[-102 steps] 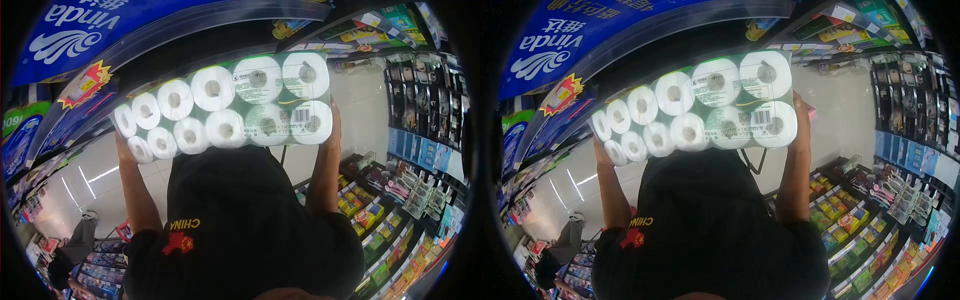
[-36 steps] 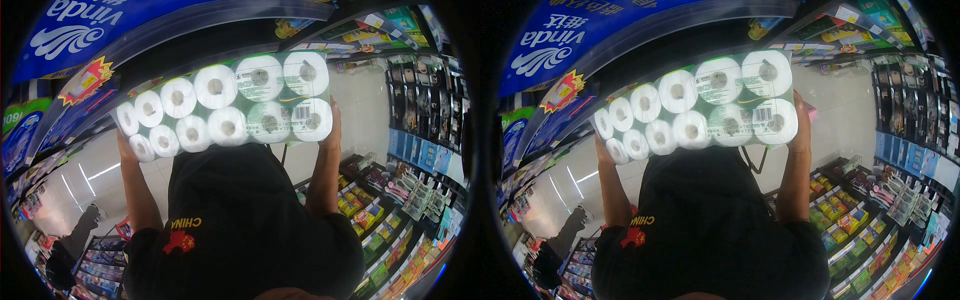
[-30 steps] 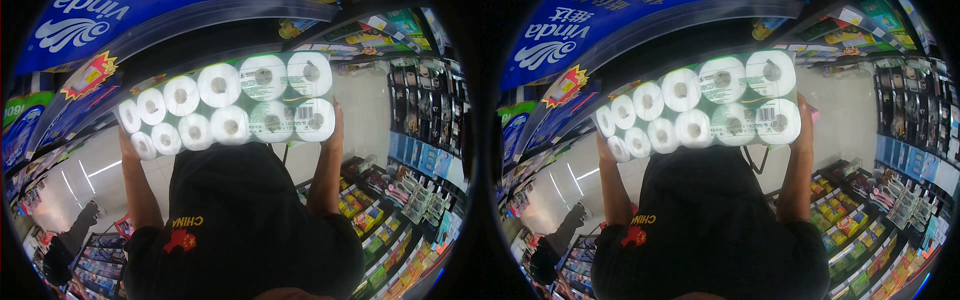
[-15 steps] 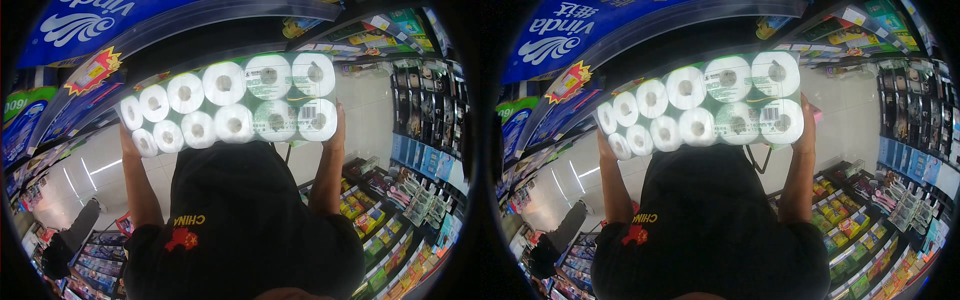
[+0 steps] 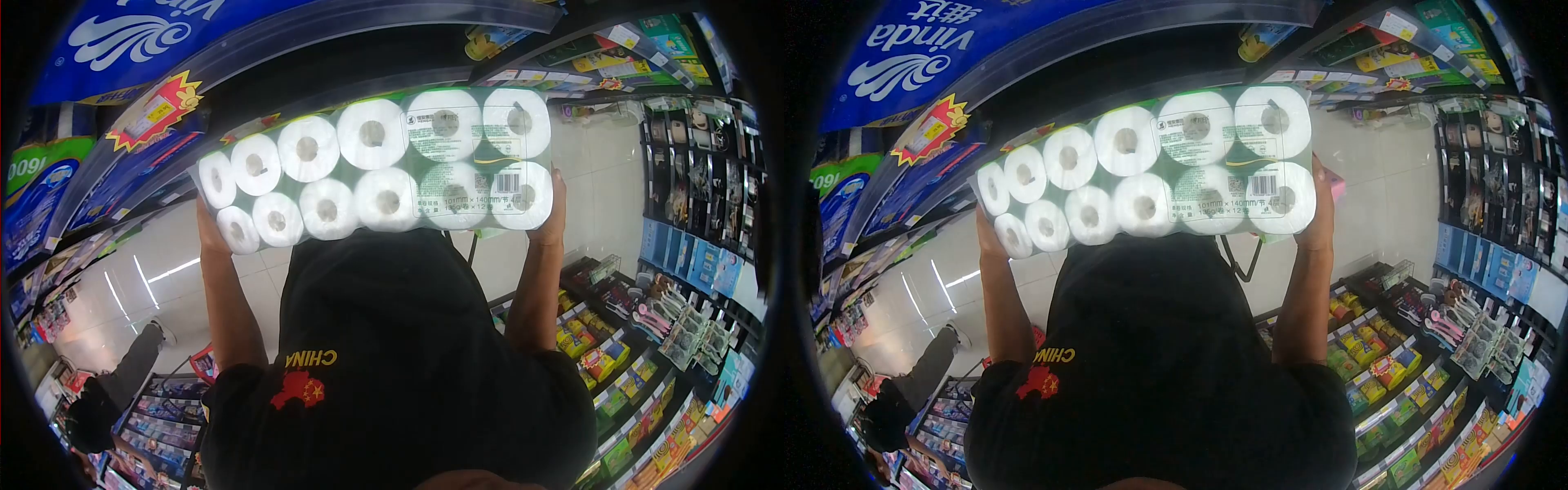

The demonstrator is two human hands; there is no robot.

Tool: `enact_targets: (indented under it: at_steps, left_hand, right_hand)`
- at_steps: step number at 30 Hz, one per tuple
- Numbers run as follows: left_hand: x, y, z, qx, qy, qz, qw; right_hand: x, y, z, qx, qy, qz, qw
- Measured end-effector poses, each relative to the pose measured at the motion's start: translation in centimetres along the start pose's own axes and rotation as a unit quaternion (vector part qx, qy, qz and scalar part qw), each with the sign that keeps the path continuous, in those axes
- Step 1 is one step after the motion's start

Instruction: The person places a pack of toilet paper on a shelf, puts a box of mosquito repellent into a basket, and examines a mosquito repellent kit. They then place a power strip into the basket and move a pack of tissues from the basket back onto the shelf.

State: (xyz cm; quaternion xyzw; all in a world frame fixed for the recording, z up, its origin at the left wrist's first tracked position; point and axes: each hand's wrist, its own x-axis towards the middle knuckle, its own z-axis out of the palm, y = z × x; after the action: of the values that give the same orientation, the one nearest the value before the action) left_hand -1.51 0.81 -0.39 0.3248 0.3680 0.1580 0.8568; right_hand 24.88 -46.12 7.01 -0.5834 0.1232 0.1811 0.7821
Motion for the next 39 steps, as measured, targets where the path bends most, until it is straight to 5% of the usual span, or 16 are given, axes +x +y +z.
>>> enact_targets:
  at_steps: [14, 39]
  left_hand:
    - [0.0, 0.4, 0.2, -0.019, -0.076, -0.009, 0.997]
    - [0.0, 0.5, 0.0, -0.003, -0.036, -0.004, 0.999]
  right_hand:
    - [0.1, 0.0, 0.2, 0.013, -0.014, 0.008, 1.000]
    - [0.0, 1.1, -0.7, 0.026, -0.007, 0.014, 1.000]
